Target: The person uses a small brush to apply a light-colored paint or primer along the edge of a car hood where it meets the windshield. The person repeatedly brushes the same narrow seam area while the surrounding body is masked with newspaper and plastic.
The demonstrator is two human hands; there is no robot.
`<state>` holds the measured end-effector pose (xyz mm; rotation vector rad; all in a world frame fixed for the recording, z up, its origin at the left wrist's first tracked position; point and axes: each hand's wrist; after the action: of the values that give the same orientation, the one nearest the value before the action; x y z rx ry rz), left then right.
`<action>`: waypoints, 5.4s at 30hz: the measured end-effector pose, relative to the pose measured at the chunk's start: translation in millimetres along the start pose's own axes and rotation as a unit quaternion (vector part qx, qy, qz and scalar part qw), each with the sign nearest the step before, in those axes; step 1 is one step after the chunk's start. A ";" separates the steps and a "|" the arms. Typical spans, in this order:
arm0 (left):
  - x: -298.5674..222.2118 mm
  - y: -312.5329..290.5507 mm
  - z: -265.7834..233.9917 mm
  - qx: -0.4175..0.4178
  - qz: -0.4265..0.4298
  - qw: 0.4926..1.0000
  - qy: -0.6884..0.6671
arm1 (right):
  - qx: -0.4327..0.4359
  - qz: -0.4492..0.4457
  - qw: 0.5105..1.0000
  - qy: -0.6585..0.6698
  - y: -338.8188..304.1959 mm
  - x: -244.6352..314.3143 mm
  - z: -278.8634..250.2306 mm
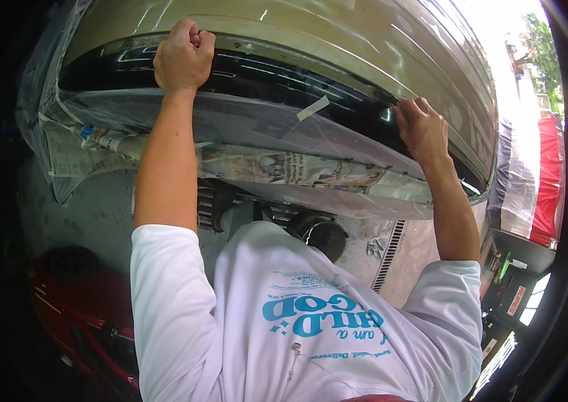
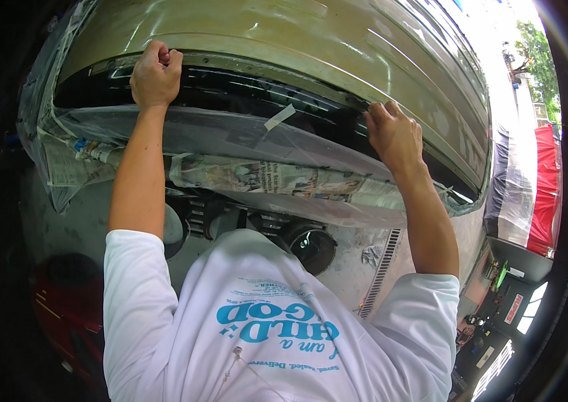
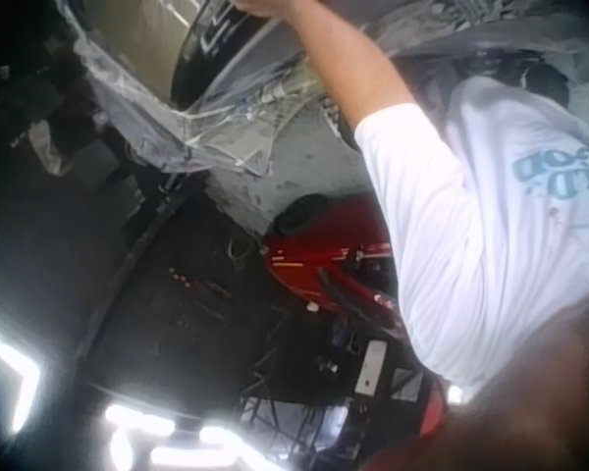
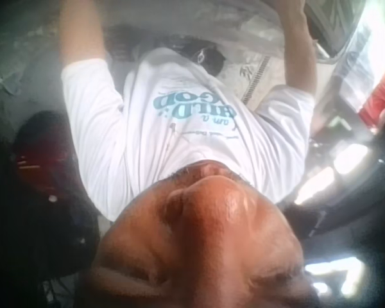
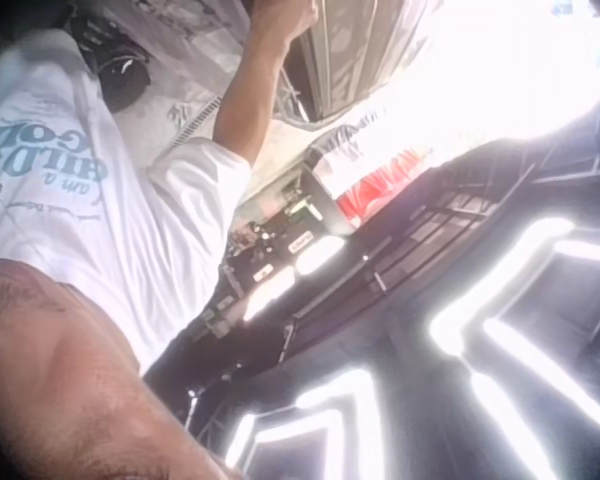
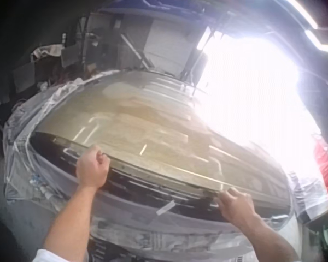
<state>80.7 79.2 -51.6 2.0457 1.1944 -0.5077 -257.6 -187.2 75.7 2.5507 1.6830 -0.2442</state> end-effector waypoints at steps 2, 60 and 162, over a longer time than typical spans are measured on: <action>-5.3 -1.1 1.6 -0.003 -0.009 1.000 -0.004 | 0.010 -0.004 1.000 -0.006 4.3 -0.4 -0.4; -0.8 10.4 -0.5 0.035 -0.004 0.999 0.015 | 0.083 -0.088 0.991 -0.058 23.1 -14.6 -24.7; 1.5 4.0 -0.5 0.014 0.026 0.999 0.016 | 0.062 -0.017 0.996 -0.058 10.9 9.5 -11.4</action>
<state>84.9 79.1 -50.7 2.1099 1.1560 -0.4699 -242.9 -181.1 84.9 2.5387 1.7213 -0.5024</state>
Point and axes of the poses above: each hand's wrist, its own y-axis towards the middle knuckle, its own z-axis out of the palm, x = y × z, and after that the axes turned 9 degrees about x, right-handed
